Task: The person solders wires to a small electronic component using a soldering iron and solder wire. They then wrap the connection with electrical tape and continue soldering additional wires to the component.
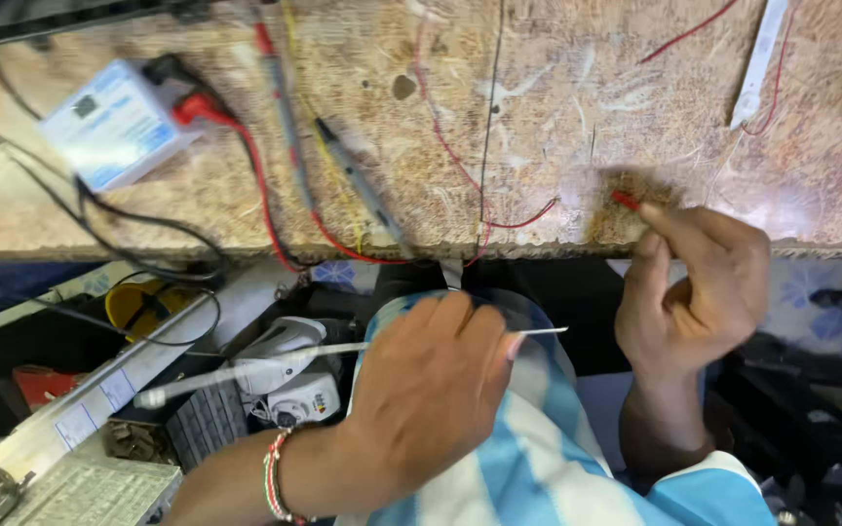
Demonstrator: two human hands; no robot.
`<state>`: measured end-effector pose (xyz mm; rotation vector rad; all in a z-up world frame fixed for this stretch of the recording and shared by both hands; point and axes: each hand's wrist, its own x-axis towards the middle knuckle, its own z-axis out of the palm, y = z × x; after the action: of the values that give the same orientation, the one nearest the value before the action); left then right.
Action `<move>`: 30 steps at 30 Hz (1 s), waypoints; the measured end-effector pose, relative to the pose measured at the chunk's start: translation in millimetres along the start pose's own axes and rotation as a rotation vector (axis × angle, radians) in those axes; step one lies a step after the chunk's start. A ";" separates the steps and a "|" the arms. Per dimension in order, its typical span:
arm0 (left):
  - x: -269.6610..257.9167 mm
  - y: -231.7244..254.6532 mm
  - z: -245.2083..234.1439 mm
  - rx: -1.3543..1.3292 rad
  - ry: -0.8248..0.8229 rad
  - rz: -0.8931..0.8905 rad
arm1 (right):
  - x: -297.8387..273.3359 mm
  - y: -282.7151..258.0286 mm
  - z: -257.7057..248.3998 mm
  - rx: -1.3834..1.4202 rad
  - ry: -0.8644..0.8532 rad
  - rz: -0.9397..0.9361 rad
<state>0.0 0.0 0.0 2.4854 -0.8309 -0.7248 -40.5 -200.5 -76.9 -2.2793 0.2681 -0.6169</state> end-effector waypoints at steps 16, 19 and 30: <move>131.1 -42.4 36.2 0.419 0.719 0.276 | 72.2 8.0 -7.6 -0.094 -0.187 -0.282; 131.3 -46.0 39.1 0.383 0.655 0.258 | 67.7 7.2 -21.4 -0.112 -0.214 -0.263; 81.7 -37.9 2.6 0.069 0.713 0.199 | 26.9 -143.1 -160.3 -0.005 -0.771 -0.907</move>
<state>70.6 -25.3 -49.9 2.3991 -0.8011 0.2631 -97.6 -208.6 131.9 -2.3777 -1.1718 -0.0966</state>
